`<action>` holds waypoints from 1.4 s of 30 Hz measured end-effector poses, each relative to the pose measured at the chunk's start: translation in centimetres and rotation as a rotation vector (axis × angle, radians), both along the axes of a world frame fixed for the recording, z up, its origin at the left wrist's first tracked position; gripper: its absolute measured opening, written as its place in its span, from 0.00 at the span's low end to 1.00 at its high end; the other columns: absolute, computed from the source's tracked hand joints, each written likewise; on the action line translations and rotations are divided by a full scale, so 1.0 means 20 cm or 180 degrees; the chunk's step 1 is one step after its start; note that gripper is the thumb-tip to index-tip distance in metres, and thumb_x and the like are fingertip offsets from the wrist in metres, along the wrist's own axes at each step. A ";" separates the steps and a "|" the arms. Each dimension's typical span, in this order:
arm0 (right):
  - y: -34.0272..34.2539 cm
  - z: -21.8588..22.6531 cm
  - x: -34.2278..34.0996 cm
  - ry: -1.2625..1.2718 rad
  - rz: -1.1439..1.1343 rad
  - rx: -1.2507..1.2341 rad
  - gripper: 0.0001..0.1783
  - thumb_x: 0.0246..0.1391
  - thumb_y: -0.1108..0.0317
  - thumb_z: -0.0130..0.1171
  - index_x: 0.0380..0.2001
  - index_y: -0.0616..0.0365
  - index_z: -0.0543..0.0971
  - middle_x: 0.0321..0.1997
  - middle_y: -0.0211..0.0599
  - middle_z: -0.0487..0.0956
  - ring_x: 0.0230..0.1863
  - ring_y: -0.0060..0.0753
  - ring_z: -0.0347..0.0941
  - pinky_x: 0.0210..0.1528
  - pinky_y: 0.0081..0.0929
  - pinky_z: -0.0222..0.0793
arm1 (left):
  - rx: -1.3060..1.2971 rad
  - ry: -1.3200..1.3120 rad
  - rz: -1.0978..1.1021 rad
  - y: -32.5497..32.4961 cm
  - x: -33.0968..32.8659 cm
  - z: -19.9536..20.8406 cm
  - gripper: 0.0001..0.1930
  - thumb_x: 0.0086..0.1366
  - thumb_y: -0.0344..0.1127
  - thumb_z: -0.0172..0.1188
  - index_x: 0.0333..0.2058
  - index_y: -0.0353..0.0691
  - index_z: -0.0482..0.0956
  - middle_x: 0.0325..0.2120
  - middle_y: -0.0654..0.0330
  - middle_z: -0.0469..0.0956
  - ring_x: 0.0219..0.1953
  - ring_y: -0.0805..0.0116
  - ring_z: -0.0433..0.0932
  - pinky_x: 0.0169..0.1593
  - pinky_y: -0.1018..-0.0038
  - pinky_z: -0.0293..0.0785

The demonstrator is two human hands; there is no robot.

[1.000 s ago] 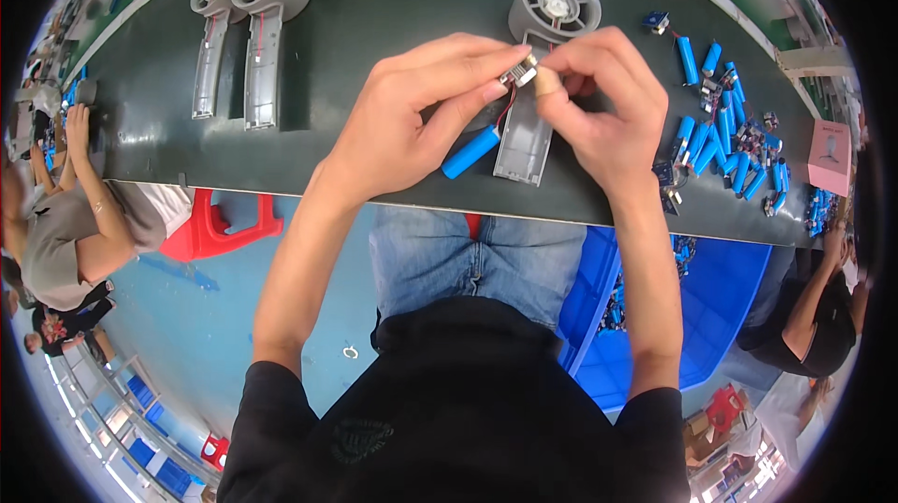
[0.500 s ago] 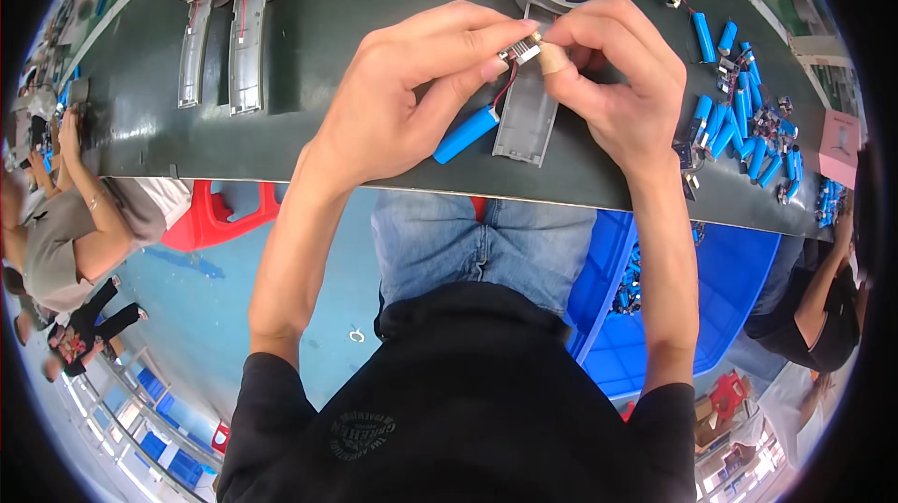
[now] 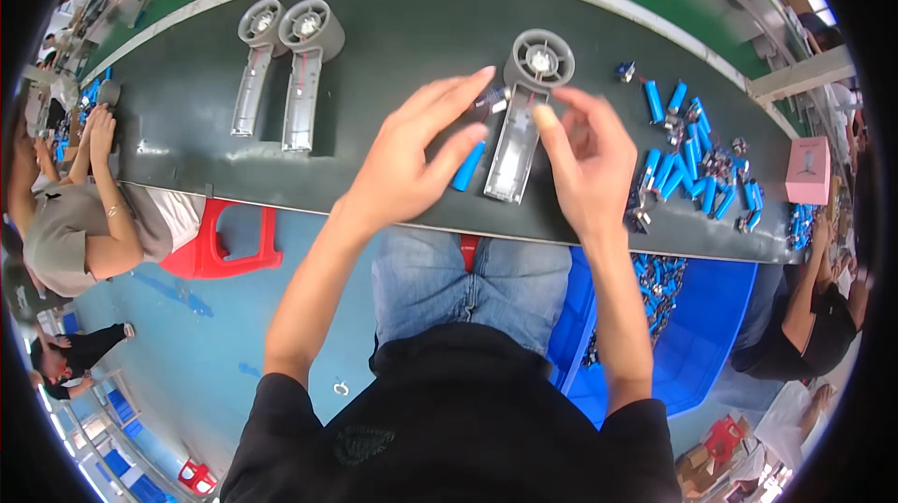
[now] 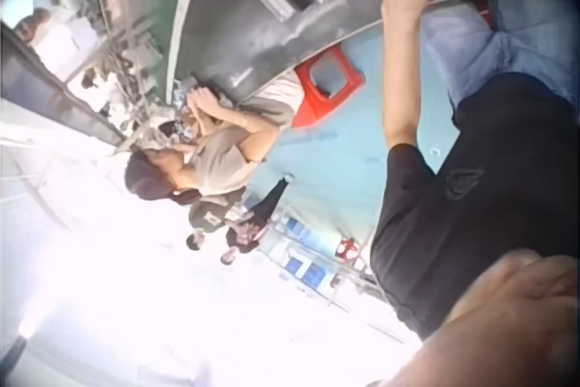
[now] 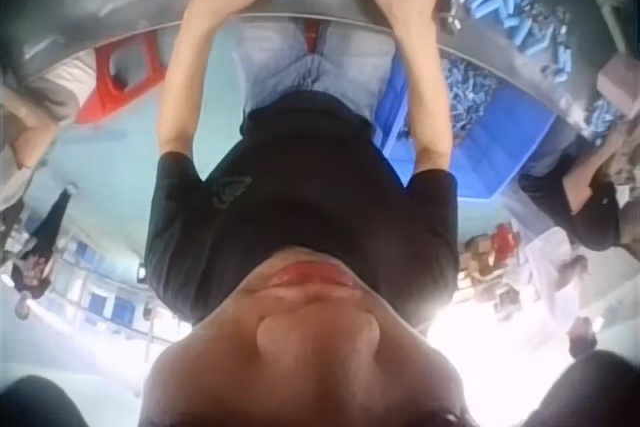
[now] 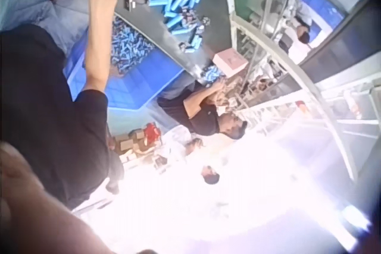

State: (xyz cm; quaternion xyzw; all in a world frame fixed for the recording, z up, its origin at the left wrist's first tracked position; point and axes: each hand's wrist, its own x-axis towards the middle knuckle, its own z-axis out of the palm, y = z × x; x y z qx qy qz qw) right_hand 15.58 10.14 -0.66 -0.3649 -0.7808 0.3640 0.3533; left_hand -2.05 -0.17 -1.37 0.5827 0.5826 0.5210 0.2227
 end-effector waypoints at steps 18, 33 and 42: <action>1.03 0.09 -0.53 -0.0519 0.0201 -0.0008 0.21 0.58 0.58 0.59 0.42 0.67 0.82 0.32 0.37 0.84 0.33 0.25 0.76 0.40 0.26 0.70 | 0.0028 0.0951 0.1800 0.89 -0.41 0.09 0.26 0.56 0.30 0.60 0.56 0.34 0.70 0.40 0.41 0.77 0.44 0.43 0.77 0.48 0.56 0.73; 1.44 0.03 -0.42 -0.1026 -0.0392 0.0369 0.25 0.57 0.45 0.56 0.43 0.55 0.84 0.40 0.50 0.84 0.48 0.52 0.80 0.53 0.40 0.72 | 0.0897 0.1543 0.2055 1.07 -0.33 -0.13 0.16 0.62 0.33 0.63 0.46 0.36 0.72 0.39 0.47 0.75 0.40 0.48 0.76 0.43 0.60 0.71; 2.17 0.05 0.68 -0.2855 -0.2764 0.0967 0.16 0.59 0.64 0.51 0.40 0.63 0.82 0.51 0.54 0.79 0.56 0.55 0.74 0.53 0.46 0.76 | -0.0203 0.1475 0.1168 0.99 -0.09 -0.07 0.24 0.69 0.45 0.56 0.19 0.33 0.69 0.14 0.48 0.69 0.20 0.44 0.68 0.27 0.57 0.64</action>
